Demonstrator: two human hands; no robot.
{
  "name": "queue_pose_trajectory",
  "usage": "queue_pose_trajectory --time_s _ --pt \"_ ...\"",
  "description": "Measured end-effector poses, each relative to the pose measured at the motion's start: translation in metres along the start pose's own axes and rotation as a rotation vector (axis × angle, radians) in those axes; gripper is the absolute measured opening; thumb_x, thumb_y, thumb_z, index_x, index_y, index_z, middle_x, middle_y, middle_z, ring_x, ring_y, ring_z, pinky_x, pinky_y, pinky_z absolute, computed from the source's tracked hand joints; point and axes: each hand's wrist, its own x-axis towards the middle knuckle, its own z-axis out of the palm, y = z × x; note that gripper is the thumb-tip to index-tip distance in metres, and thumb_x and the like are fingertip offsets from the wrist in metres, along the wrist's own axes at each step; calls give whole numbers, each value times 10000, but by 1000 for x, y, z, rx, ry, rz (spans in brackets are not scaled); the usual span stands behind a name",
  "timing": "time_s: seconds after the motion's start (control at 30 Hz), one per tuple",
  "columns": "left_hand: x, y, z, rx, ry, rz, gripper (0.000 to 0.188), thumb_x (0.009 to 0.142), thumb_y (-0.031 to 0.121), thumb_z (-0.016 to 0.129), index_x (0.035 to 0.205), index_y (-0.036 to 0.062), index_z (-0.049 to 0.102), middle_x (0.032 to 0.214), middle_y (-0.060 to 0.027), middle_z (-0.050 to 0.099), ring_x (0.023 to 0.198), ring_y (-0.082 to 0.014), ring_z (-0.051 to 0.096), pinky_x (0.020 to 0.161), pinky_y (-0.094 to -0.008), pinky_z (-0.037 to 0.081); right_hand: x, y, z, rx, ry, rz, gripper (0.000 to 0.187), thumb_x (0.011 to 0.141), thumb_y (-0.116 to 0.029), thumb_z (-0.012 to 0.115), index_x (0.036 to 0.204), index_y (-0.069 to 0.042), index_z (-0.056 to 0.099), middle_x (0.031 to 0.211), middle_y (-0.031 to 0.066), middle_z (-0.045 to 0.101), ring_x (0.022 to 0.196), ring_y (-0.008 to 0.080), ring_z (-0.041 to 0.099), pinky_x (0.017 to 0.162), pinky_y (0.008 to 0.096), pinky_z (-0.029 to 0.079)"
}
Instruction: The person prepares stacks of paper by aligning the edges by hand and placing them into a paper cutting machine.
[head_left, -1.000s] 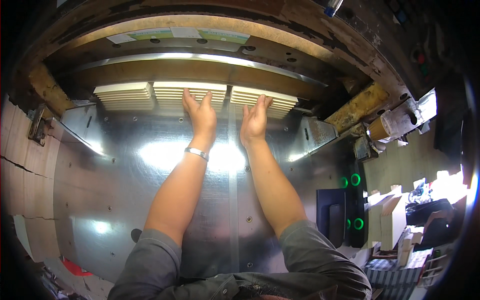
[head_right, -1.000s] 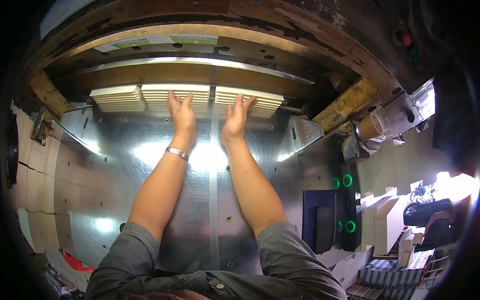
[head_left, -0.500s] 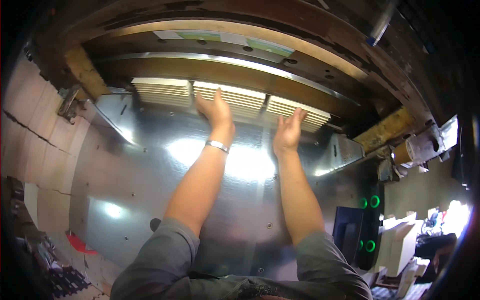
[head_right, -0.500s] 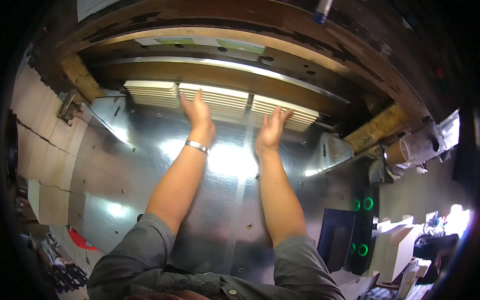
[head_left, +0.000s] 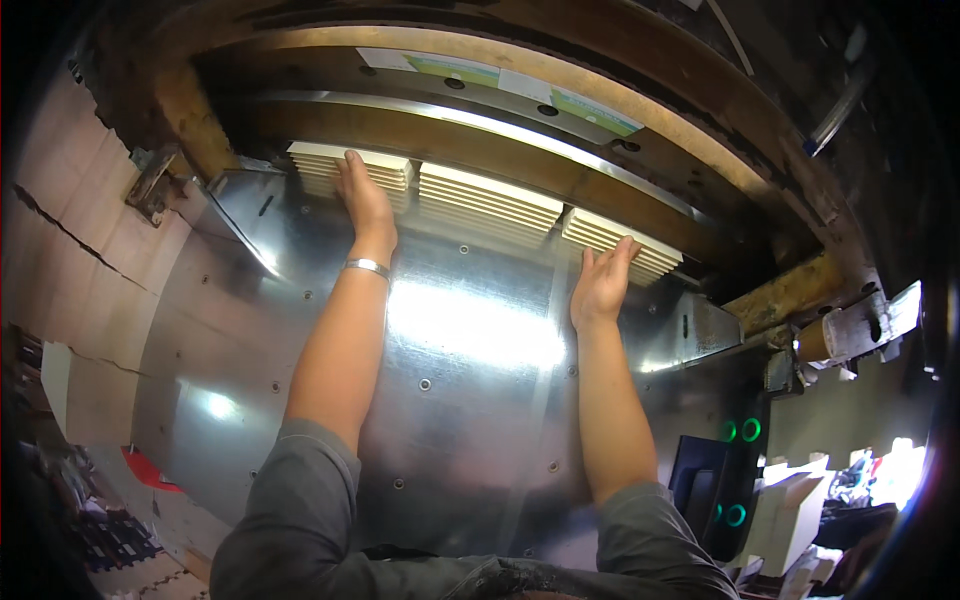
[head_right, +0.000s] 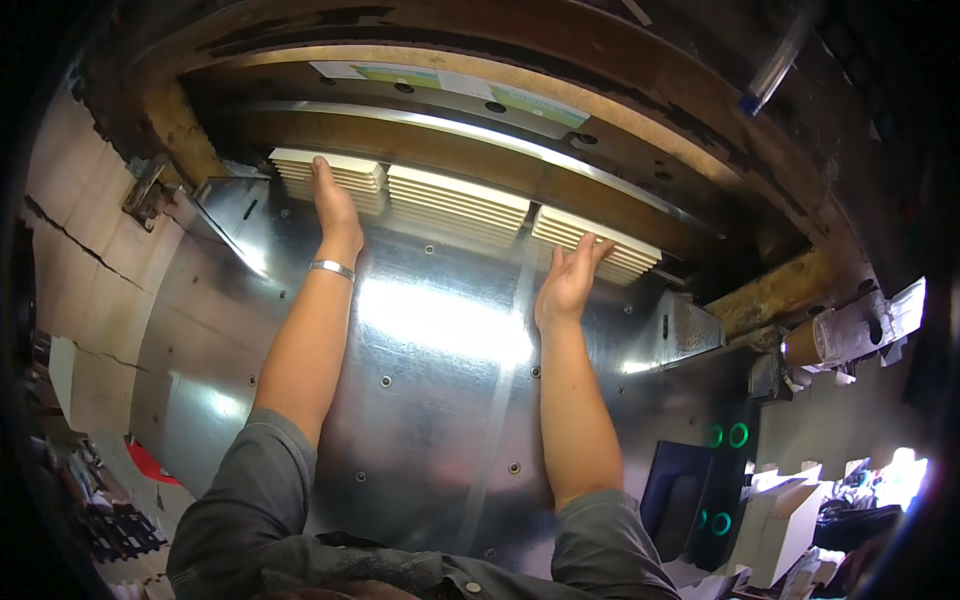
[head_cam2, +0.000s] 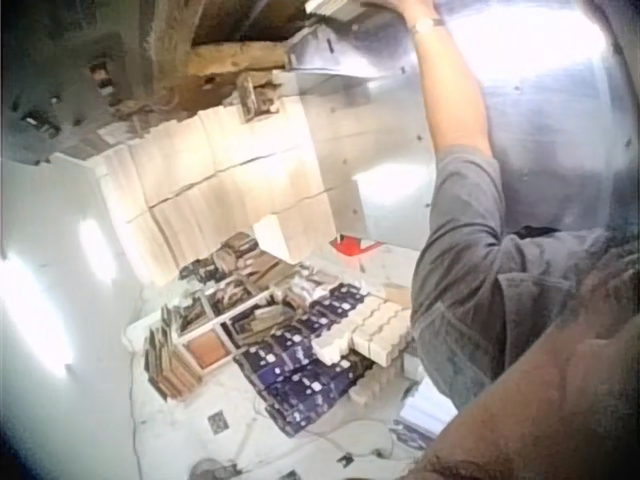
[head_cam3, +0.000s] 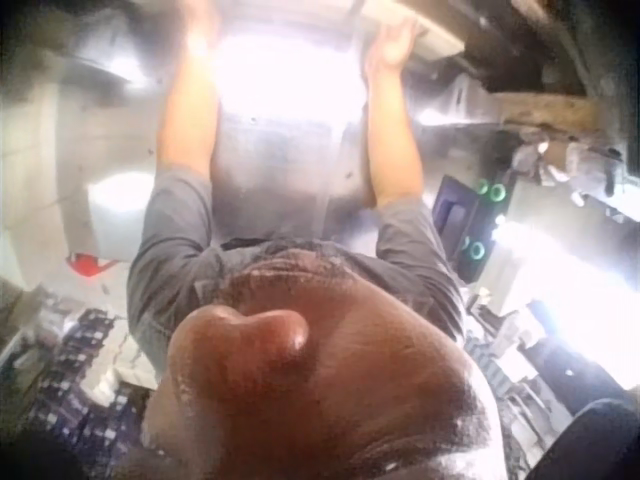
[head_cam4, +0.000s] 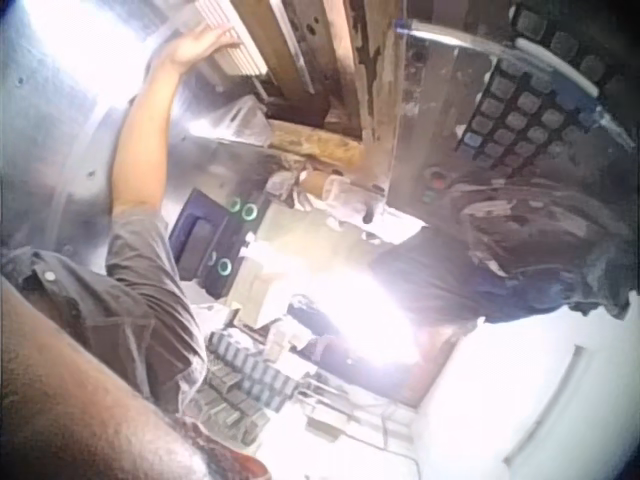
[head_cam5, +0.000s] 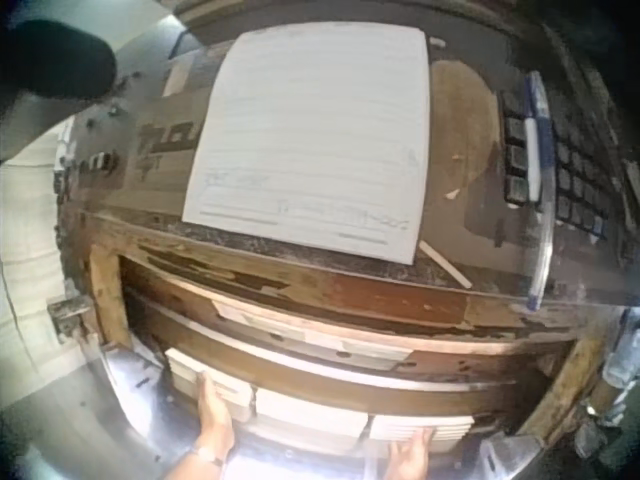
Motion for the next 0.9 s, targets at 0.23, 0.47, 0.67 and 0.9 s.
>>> queue_pose_trajectory --time_s 0.23,0.47,0.67,0.9 --pt "16 2 -16 -16 -32 -20 834 1074 597 326 1585 -60 286 1693 -230 107 1582 -354 104 1263 -443 161 -3 -3 3 12 -9 29 999 1061 -575 428 1602 -62 -236 1705 98 -258 1571 230 -231 1286 516 -3" --pt "19 3 -21 19 -83 -49 829 1077 588 350 1578 -71 299 1695 -220 119 1575 -342 142 1260 -422 187 -1 0 4 -1 15 18 988 1062 -558 426 1602 -78 -248 1713 138 -220 1599 278 -119 1278 540 6" --pt "0 12 -10 139 -63 35 810 1087 558 348 1579 -81 282 1700 -229 145 1590 -332 82 1282 -416 106 -1 -1 -1 -15 3 28 984 1064 -559 418 1601 -72 -247 1715 139 -212 1600 260 -121 1281 531 4" --pt "11 14 -24 -42 -129 -86 784 1074 509 422 1615 -30 247 1714 -161 211 1584 -258 181 1271 -364 140 0 -2 0 22 4 30 989 1058 -555 458 1618 -73 -200 1724 108 -189 1582 257 -197 1290 502 -4"
